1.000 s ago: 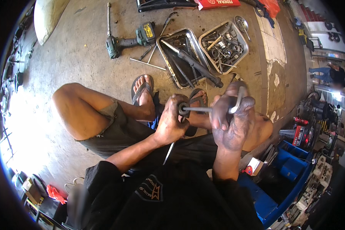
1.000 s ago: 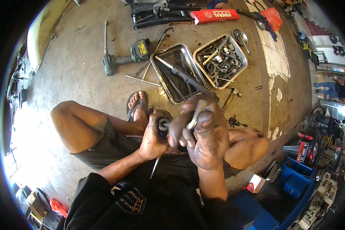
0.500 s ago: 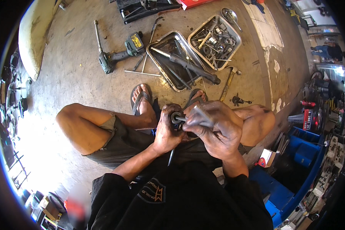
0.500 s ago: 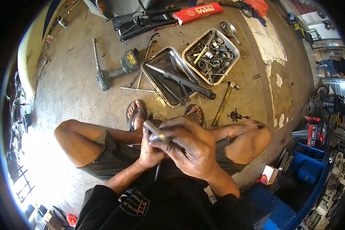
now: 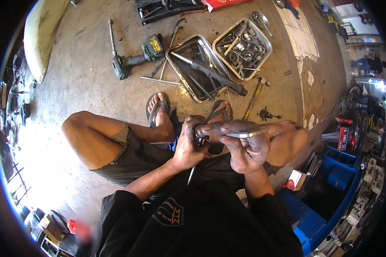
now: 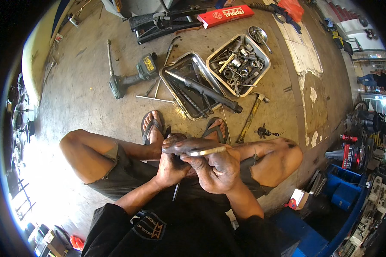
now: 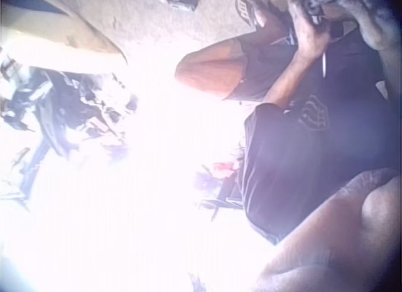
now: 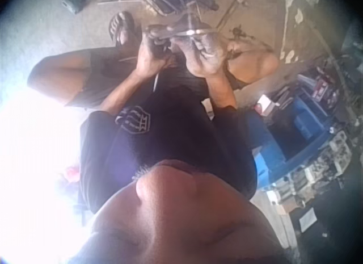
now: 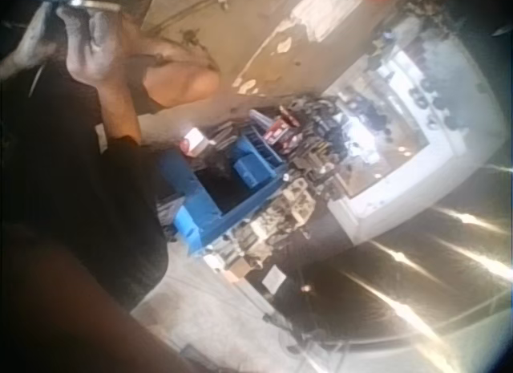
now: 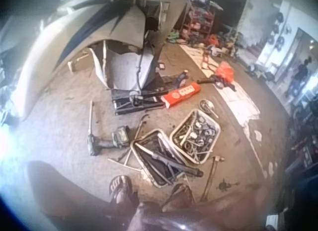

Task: The person disassembles a motorcycle front fork assembly by hand. They use an Allen key to loosen internal components, remove parts from the fork tube, and place them into a metal tray containing other motorcycle components and tools.

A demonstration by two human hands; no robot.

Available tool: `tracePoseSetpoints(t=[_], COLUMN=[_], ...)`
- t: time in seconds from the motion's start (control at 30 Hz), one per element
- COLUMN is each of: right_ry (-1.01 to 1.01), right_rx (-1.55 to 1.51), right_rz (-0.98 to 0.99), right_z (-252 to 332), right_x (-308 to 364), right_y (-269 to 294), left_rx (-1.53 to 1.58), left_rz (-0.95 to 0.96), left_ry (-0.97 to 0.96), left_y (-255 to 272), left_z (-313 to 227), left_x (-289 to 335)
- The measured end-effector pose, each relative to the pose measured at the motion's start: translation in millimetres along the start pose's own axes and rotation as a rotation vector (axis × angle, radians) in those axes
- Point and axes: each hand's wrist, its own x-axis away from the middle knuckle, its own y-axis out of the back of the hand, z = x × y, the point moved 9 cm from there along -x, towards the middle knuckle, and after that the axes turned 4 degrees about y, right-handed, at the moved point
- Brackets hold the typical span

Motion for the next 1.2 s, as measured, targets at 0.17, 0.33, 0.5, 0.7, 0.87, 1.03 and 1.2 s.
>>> tracePoseSetpoints(t=[0.17,0.33,0.5,0.7,0.87,1.03,1.2], right_ry=[-0.066,-0.063,-0.07,-0.072,-0.003,-0.003,0.05], right_rx=[-0.08,0.236,0.298,0.249,0.184,0.183,0.459], right_rz=[-0.057,-0.039,-0.113,-0.091,-0.057,-0.028,0.084], right_z=[4.2,7.3,14.2,12.1,10.6,15.3,24.4], right_x=[-9.9,-10.1,-12.0,-6.9,-5.9,-12.4,-24.6], right_y=[-12.6,-11.6,-14.4,-14.7,-18.8,-18.4,-21.7], left_rx=[0.087,-0.01,0.032,-0.08,0.005,0.075,-0.053], left_rz=[0.043,-0.027,-0.028,0.019,-0.006,0.018,0.011], left_ry=[0.154,-0.028,-0.007,-0.058,0.006,0.061,-0.047], left_y=[-3.0,6.1,6.2,4.0,3.4,-1.9,2.3], left_z=[15.5,-8.1,-7.0,-2.2,6.0,19.5,1.8], left_x=[3.5,-4.9,-4.8,-1.7,-1.7,2.8,-5.6])
